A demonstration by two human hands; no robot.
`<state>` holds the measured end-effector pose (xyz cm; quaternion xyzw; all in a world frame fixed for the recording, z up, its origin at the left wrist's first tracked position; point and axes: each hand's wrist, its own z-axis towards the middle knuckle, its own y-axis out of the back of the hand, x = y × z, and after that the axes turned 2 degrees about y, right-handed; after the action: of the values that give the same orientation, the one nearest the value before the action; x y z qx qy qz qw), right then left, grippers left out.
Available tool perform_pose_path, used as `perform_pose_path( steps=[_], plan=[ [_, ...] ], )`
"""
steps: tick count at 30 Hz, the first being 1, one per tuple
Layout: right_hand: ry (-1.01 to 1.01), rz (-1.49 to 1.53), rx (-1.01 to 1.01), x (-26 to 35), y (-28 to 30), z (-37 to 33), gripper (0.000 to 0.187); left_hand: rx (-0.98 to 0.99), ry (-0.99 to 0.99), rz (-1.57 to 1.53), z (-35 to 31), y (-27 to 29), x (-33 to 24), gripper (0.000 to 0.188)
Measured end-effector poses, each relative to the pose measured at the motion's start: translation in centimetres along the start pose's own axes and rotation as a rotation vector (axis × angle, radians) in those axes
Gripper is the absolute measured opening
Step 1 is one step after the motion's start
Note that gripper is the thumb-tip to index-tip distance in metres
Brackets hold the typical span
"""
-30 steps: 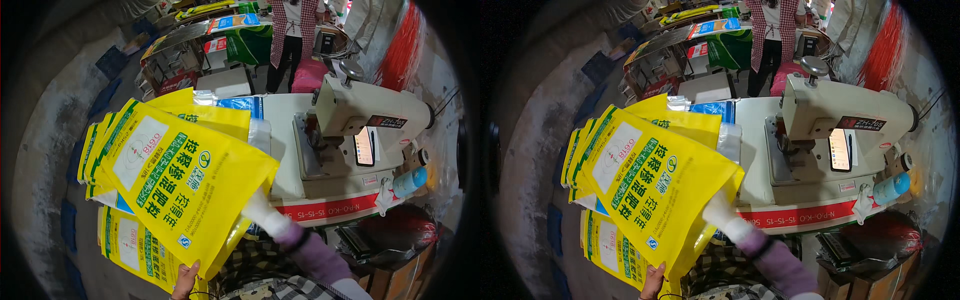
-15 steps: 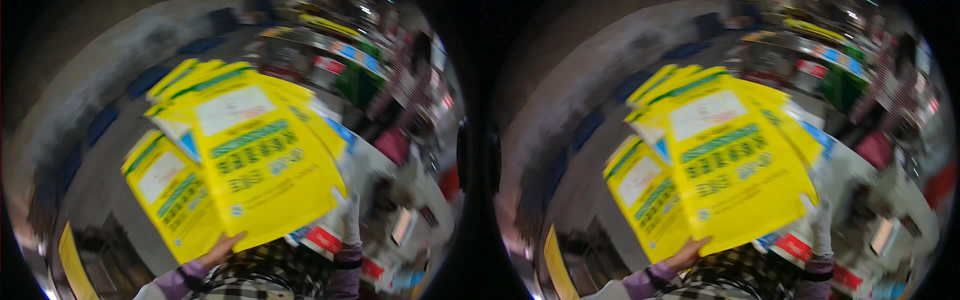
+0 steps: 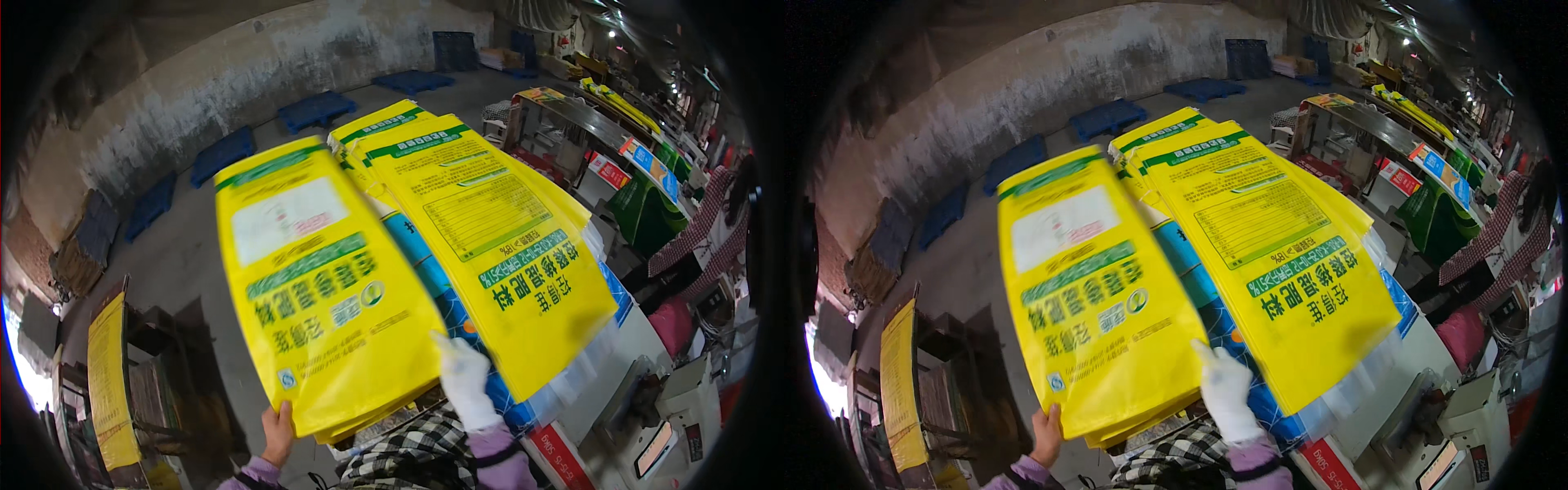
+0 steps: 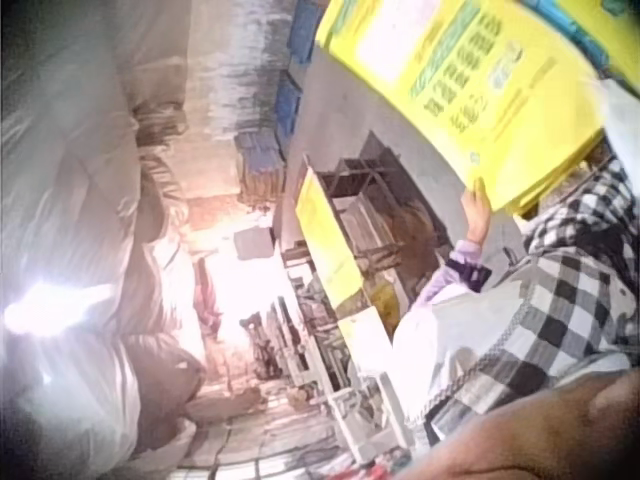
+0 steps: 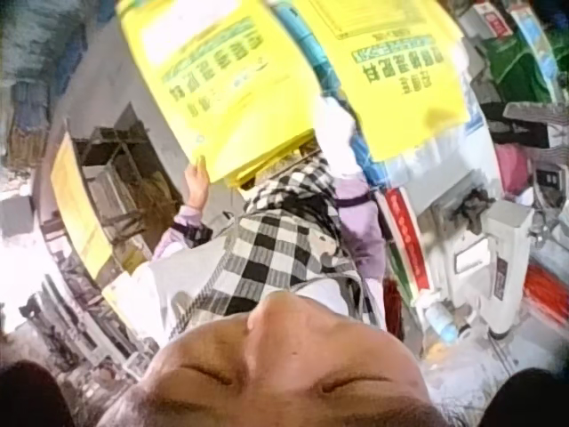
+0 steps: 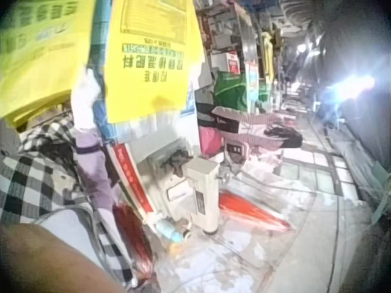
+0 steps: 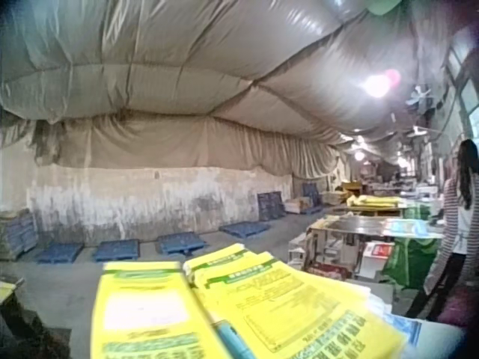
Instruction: Sorting and stacking large yellow and white plastic bags on a workbench in a manufacturing environment.
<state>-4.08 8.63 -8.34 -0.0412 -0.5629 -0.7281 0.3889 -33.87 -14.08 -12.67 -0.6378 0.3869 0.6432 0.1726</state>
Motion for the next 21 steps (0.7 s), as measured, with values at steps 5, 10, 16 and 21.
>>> perform_pose_path(
  steps=[5, 10, 16, 21],
  plan=[
    [-0.098, -0.199, 0.396, -4.0, -11.8, -3.5, 0.046, -0.069, 0.271, -0.031, -2.6, -2.3, 6.4, 0.024],
    [-0.276, -0.293, 0.309, -6.8, -15.3, -5.7, 0.052, 0.001, 0.286, -0.225, 0.2, -5.1, 7.7, 0.023],
    [-0.417, -0.072, 0.246, -4.1, -7.1, -9.9, 0.07, 0.031, -0.052, 0.548, 4.8, -6.9, 3.7, 0.048],
    [-0.222, 0.299, 0.341, 0.0, -1.3, -13.4, 0.029, 0.826, -0.924, 0.5, 2.8, -22.3, -14.0, 0.042]
  ],
)
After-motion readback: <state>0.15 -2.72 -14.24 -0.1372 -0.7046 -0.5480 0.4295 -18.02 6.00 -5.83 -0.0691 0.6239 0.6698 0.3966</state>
